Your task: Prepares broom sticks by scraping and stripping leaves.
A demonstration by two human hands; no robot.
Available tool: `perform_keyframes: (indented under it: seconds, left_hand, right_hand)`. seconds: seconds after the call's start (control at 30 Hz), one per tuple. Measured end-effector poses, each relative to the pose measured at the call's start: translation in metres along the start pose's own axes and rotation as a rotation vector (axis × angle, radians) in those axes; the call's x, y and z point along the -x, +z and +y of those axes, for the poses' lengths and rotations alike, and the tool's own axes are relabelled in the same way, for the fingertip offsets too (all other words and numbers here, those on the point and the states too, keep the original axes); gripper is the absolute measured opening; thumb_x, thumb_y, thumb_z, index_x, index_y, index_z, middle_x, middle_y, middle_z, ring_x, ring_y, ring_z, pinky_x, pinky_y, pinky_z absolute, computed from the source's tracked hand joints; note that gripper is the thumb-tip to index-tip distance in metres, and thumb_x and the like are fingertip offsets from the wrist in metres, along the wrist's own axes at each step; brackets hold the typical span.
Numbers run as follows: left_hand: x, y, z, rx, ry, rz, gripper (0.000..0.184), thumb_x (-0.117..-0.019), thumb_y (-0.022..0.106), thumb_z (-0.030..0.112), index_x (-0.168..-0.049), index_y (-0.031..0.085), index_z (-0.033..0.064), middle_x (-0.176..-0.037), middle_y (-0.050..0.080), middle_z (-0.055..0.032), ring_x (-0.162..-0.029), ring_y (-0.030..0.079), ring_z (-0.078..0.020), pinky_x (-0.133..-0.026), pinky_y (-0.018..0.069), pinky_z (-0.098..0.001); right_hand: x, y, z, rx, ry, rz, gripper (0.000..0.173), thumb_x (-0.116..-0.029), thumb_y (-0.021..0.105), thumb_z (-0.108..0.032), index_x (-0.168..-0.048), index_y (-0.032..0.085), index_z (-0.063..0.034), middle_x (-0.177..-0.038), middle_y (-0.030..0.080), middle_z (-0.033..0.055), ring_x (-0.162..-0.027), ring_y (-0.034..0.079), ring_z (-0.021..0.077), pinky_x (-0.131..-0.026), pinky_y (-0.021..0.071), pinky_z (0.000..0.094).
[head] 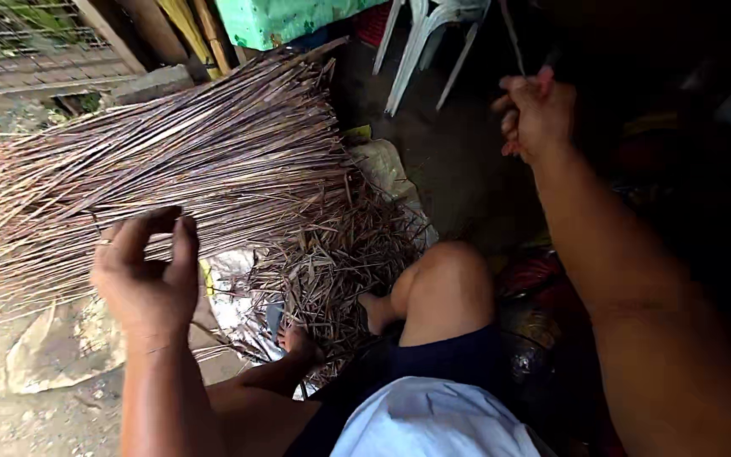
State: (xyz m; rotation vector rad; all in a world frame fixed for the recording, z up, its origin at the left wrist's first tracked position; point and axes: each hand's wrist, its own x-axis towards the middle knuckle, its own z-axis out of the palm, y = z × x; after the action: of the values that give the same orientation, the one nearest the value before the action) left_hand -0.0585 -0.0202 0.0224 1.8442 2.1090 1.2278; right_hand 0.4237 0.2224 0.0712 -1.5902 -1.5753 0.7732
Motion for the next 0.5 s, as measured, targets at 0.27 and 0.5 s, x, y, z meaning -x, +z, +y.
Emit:
perform_keyframes:
  seconds: [0.27,0.5]
  left_hand:
    - [0.006,0.027,-0.007,0.028,0.064,-0.188,0.047,-0.1012,0.059,0.043,-0.116,0.068,-0.0004,-0.113,0.069,-0.0209,-0.108,0.067,-0.0311,-0.097,0.0506,-0.0539]
    - [0.005,0.037,0.005,-0.047,0.041,-0.295,0.052,-0.1011,0.055,0.046,-0.112,0.07,-0.0018,-0.104,0.071,-0.0239,-0.099,0.068,-0.041,-0.088,0.0474,-0.0642]
  right_hand:
    - [0.073,-0.13,0.172,0.456,0.759,0.063,0.041,-0.1041,0.054,-0.035,-0.125,0.063,-0.0014,-0.097,0.068,0.0141,-0.069,0.056,0.0195,-0.065,0.0486,0.0421]
    - [0.133,-0.097,0.227,0.408,1.122,-0.254,0.035,-0.109,0.044,-0.026,-0.126,0.063,-0.0006,-0.106,0.07,0.012,-0.077,0.062,0.0155,-0.071,0.0504,0.036]
